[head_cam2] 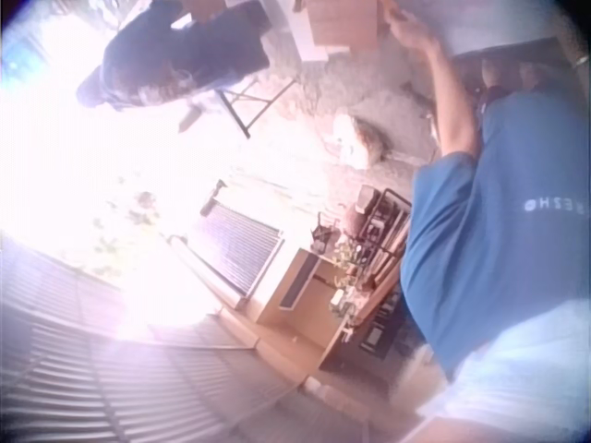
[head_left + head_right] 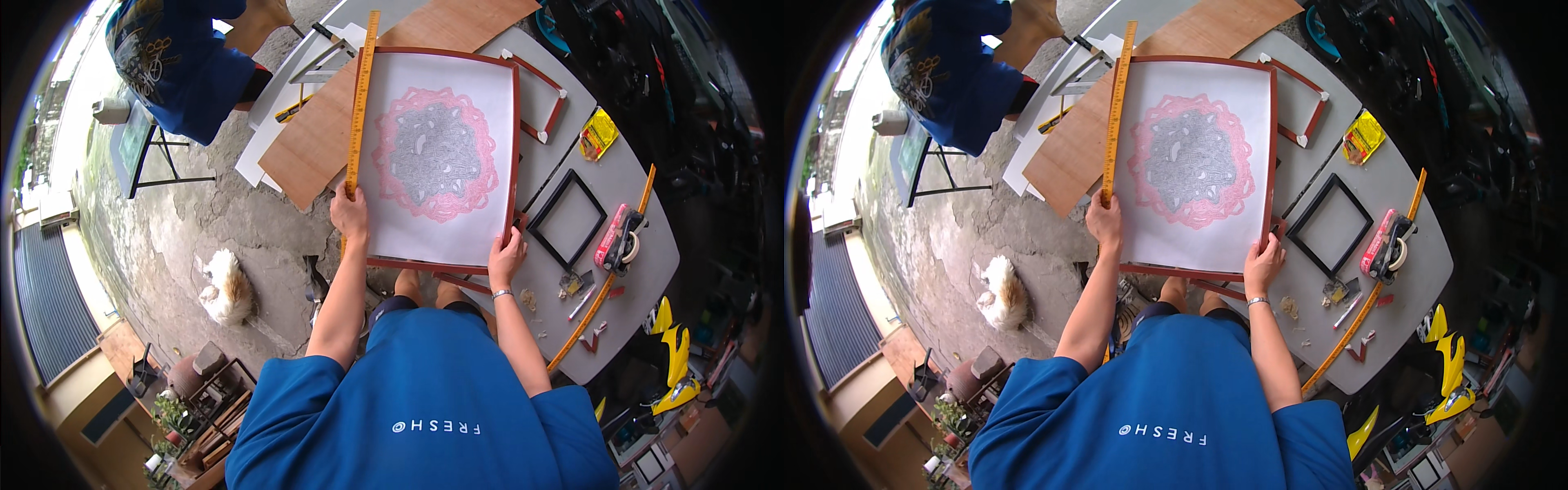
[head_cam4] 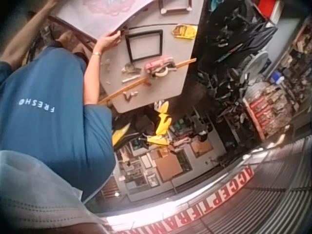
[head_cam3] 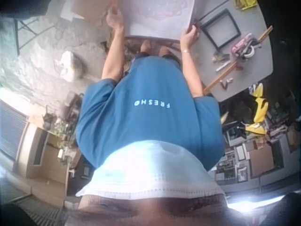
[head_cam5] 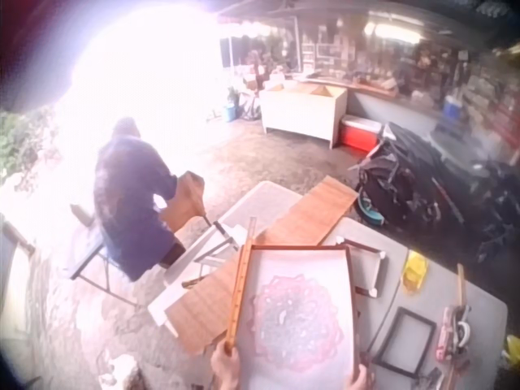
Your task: The person selects an artwork of a bird, picks up a mandala drawing, carries them to a table, places a wooden frame around the drawing, and uses two rulers to measure the frame's position.
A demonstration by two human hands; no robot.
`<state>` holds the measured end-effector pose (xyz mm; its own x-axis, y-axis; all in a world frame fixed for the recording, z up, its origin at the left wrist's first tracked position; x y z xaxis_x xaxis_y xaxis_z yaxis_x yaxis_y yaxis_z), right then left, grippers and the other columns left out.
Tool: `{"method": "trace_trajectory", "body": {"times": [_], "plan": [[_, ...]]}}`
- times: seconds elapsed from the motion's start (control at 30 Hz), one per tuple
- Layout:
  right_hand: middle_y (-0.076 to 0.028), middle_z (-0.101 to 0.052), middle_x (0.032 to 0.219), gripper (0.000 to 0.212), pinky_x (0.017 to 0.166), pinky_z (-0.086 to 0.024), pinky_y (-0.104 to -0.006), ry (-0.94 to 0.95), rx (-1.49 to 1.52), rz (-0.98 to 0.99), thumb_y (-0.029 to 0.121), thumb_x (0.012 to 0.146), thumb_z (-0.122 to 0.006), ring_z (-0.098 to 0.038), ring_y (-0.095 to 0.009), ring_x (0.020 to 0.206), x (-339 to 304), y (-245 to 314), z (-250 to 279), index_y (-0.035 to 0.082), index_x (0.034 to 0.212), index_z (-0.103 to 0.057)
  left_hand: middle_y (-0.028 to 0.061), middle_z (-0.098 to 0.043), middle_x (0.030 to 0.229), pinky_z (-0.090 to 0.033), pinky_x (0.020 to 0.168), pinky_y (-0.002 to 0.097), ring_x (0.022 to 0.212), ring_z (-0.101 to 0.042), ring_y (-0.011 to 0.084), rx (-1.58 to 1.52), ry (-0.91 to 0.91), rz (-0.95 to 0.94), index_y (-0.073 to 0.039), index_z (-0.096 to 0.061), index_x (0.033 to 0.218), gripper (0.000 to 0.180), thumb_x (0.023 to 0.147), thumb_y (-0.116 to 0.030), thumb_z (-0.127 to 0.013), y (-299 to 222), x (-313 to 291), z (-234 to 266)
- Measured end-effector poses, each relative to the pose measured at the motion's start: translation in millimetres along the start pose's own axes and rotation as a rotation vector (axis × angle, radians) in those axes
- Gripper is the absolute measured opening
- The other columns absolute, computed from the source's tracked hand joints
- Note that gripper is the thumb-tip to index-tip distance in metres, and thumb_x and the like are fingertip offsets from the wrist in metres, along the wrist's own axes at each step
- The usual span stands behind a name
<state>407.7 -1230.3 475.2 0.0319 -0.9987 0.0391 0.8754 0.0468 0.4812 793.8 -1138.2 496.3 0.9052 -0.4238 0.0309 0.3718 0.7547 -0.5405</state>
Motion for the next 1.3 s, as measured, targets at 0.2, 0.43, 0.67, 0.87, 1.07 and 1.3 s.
{"method": "trace_trajectory", "body": {"times": [0.2, 0.43, 0.67, 0.87, 1.07, 1.3], "plan": [[-0.015, -0.063, 0.114, 0.036, 0.091, -0.041, -0.0508, 0.045, -0.013, -0.030, 0.021, 0.090, -0.061, -0.055, -0.037, 0.106, 0, -1, 0, 0.007, 0.121, -0.054, 0.0139, -0.072, 0.093, -0.053, 0.078, 0.0425, 0.086, -0.069, 0.0324, 0.052, 0.015, 0.065, -0.014, -0.069, 0.112, 0.032, 0.083, -0.029, -0.068, 4, 1, 0], [-0.014, -0.060, 0.114, 0.039, 0.089, -0.042, -0.0486, 0.073, -0.003, -0.009, 0.019, 0.089, -0.062, -0.055, -0.035, 0.106, 2, -1, 8, 0.006, 0.124, -0.052, 0.0134, -0.071, 0.089, -0.053, 0.076, 0.0424, 0.083, -0.068, 0.0319, 0.026, 0.012, 0.011, -0.012, -0.068, 0.111, 0.032, 0.082, -0.027, -0.070, 0, 0, -1], [-0.016, -0.058, 0.112, 0.037, 0.091, -0.043, -0.0470, -0.161, 0.122, -0.016, 0.019, 0.091, -0.062, -0.056, -0.033, 0.105, -15, -57, 99, 0.003, 0.124, -0.053, 0.0126, -0.071, 0.088, -0.053, 0.075, 0.0415, 0.083, -0.068, 0.0309, 0.054, 0.015, -0.025, -0.011, -0.068, 0.110, 0.032, 0.081, -0.025, -0.072, 8, 0, -3], [-0.023, -0.055, 0.123, 0.055, 0.098, -0.042, -0.0483, -0.326, -0.693, -0.640, 0.035, 0.089, -0.066, -0.053, -0.040, 0.116, -80, -247, 203, 0.001, 0.128, -0.049, 0.0129, -0.072, 0.090, -0.053, 0.076, 0.0402, 0.084, -0.070, 0.0303, 0.045, 0.010, -0.008, -0.009, -0.069, 0.110, 0.033, 0.081, -0.025, -0.073, 1, -3, 1], [-0.021, -0.059, 0.123, 0.053, 0.098, -0.043, -0.0476, 0.036, -0.644, -0.678, 0.040, 0.086, -0.067, -0.056, -0.037, 0.116, -108, -321, 194, 0.004, 0.122, -0.054, 0.0148, -0.072, 0.094, -0.053, 0.078, 0.0376, 0.085, -0.070, 0.0285, -0.074, 0.018, -0.025, -0.004, -0.068, 0.110, 0.035, 0.085, -0.029, -0.071, -4, -2, 5], [-0.016, -0.066, 0.110, 0.037, 0.088, -0.048, -0.0492, 0.137, -0.436, -0.823, 0.032, 0.088, -0.066, -0.062, -0.035, 0.104, -110, -374, 172, 0.008, 0.115, -0.058, 0.0169, -0.070, 0.100, -0.052, 0.082, 0.0371, 0.091, -0.068, 0.0273, -0.289, 0.087, 0.053, 0.000, -0.063, 0.113, 0.035, 0.092, -0.028, -0.064, 25, -3, 11]]}}
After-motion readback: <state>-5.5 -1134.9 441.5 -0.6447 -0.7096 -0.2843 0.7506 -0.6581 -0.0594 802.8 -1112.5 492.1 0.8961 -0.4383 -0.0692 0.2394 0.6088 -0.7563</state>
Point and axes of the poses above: each hand's wrist, its own x-axis towards the middle knuckle, its own z-axis out of the back of the hand, y = z × x, the point moved 6 cm from there along x, towards the middle knuckle
